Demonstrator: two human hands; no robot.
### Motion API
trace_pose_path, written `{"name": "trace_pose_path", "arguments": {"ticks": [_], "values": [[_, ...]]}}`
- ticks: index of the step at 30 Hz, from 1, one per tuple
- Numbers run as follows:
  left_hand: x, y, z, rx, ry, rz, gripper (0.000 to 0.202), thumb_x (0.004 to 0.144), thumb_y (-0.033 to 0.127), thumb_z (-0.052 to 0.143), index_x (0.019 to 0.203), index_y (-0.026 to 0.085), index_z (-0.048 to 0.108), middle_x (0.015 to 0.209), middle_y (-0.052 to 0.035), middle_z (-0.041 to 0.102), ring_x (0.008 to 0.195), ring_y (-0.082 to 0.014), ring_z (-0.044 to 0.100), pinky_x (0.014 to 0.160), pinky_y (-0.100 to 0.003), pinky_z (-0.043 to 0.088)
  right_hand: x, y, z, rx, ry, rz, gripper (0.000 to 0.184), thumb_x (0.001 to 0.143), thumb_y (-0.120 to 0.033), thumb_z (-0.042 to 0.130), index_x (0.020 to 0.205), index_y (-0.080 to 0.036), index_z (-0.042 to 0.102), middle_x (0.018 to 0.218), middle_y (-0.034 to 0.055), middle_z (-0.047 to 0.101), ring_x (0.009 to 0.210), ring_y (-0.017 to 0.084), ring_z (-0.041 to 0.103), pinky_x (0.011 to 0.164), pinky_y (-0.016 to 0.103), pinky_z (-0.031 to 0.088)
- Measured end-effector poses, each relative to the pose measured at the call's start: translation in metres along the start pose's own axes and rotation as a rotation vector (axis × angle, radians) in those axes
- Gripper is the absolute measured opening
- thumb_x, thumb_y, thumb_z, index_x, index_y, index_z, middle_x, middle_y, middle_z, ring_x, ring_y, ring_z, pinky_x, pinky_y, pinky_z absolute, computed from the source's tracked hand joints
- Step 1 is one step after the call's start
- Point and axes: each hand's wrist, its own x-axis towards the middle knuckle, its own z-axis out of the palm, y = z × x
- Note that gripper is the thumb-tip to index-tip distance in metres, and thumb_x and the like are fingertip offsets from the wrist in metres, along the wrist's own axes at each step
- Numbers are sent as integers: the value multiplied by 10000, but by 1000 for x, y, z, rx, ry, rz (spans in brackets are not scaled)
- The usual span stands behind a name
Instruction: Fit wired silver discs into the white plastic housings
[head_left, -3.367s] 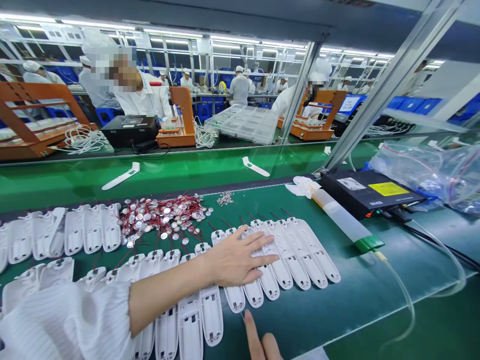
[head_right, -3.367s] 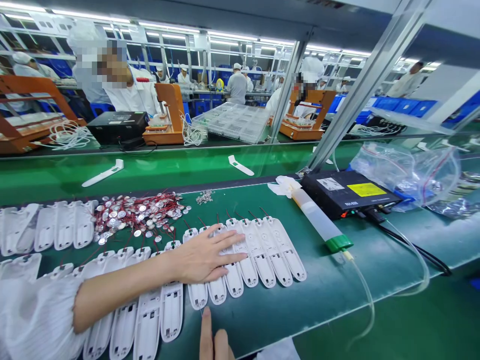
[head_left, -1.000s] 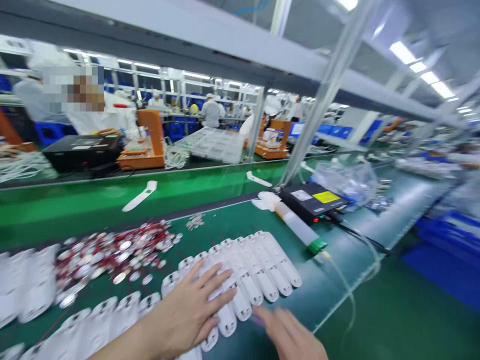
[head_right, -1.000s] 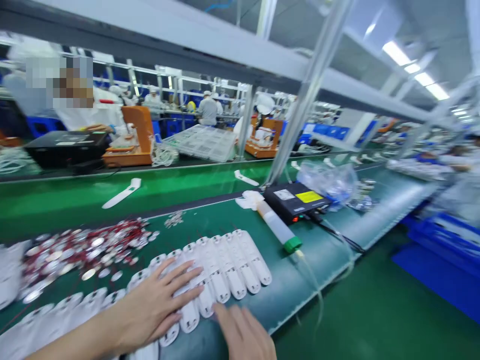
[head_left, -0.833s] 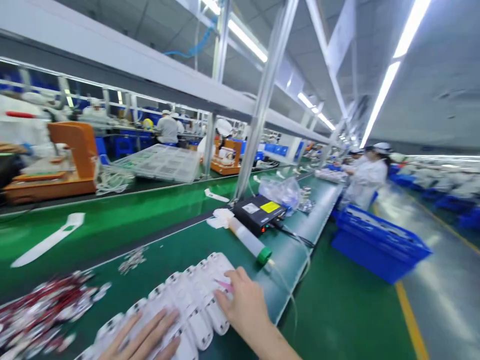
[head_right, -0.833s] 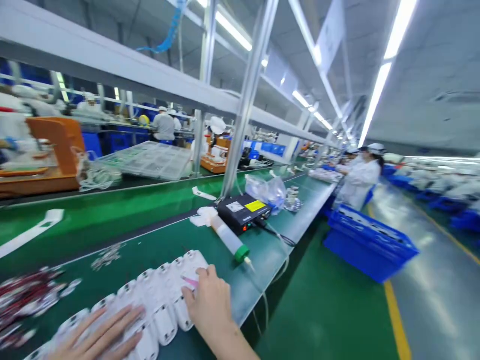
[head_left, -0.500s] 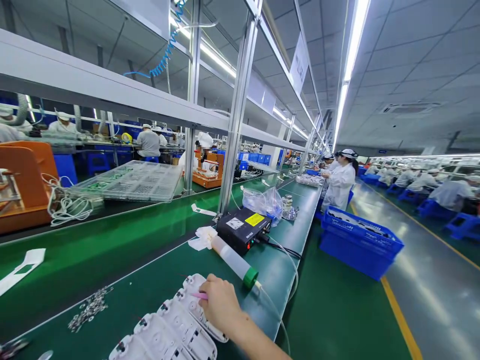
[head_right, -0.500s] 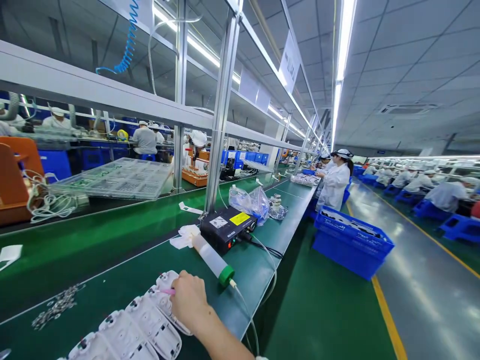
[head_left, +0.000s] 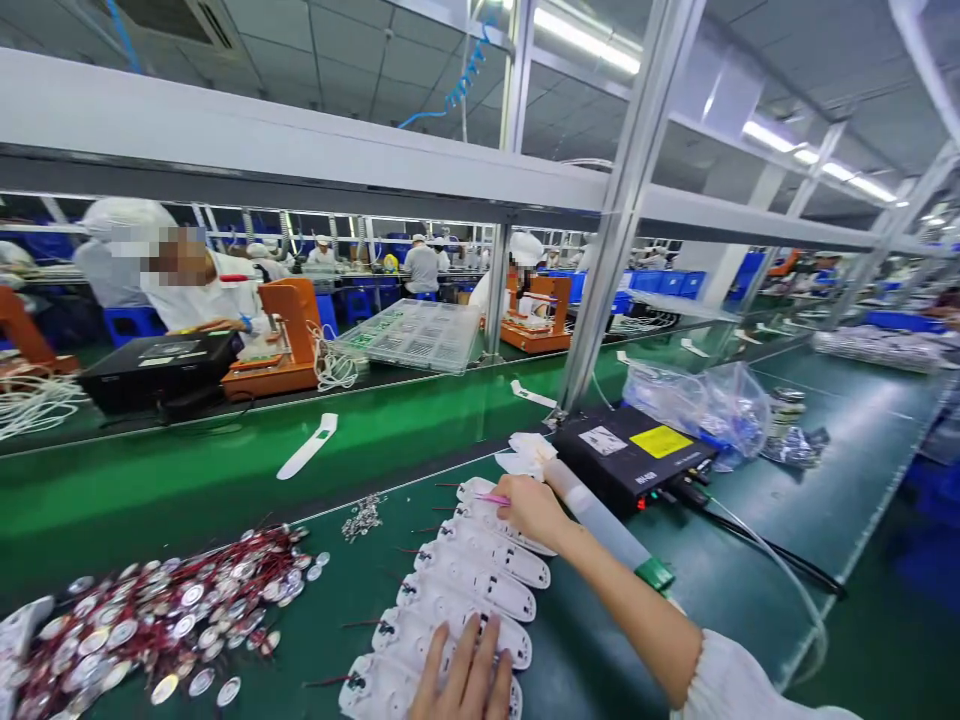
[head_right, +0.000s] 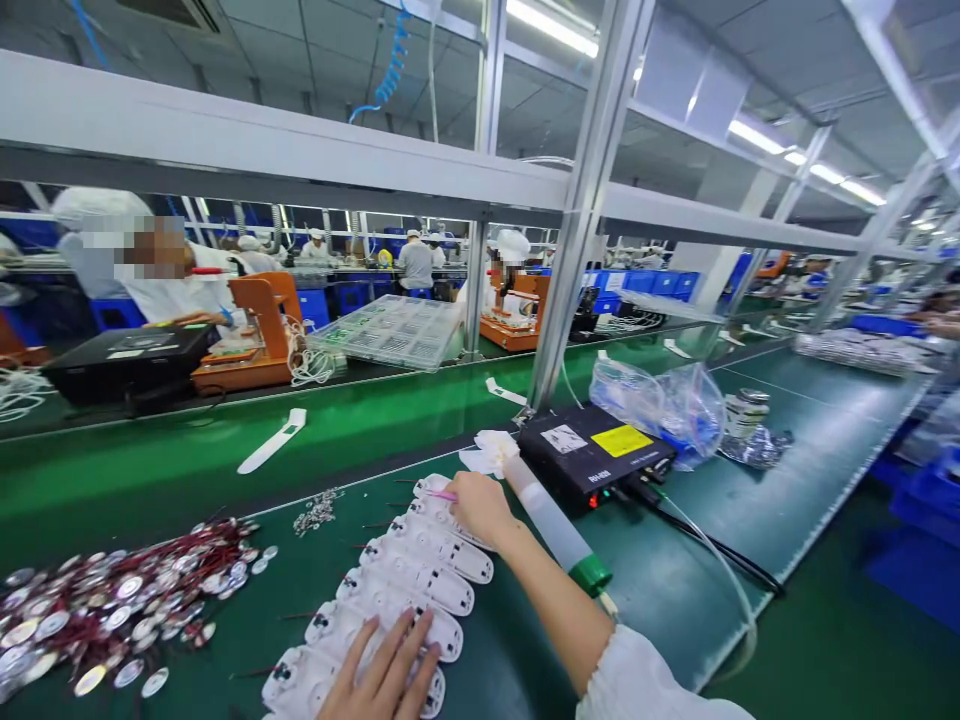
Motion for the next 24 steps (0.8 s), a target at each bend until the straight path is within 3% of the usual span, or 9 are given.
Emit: {"name": "trace_pose_path", "arguments": {"ticks": [6,10,16,19,22,24], "values": [[28,21,10,-3,95,-71,295,846,377,419,869,208,659,983,-75,676,899,-249,609,737,-392,432,31,-3,-5,-25,-14,-118,207,846,-315,528,964,-150,571,1022,43,574,954,169,544,835,394,446],[49,28,12,-18,72,-156,400,856,393,363,802,171,692,944,-109,684,849,-260,621,711,-422,443,48,-9,-6,-39,1,-155,202,844,-313,533,957,-152,573,1004,40,580,948,167,548,836,392,445],[69,40,10,12,65,-314,504,831,480,347,832,122,702,941,-161,674,852,-297,611,704,-460,448,48,-20,-18,-29,109,-138,235,838,-342,539,981,-159,573,978,38,587,895,157,563,805,377,459],[73,24,-7,-48,88,-248,526,822,552,341,895,154,677,984,-132,667,892,-278,601,730,-434,441,28,-2,-39,-33,235,-67,307,871,-398,467,1075,-183,544,1031,41,571,935,168,550,812,381,453],[68,-7,-28,-65,138,-124,486,843,558,336,906,187,644,1003,-109,661,898,-256,597,719,-394,424,-1,41,-58,-83,336,100,303,926,-358,346,1114,-201,524,1030,35,569,931,157,551,789,367,462],[58,-27,-38,-59,45,12,397,863,515,375,988,214,601,1073,-74,634,942,-244,580,740,-362,418,-19,75,-62,-146,388,264,275,923,-322,360,1094,-194,533,995,41,570,917,162,552,760,367,472]]}}
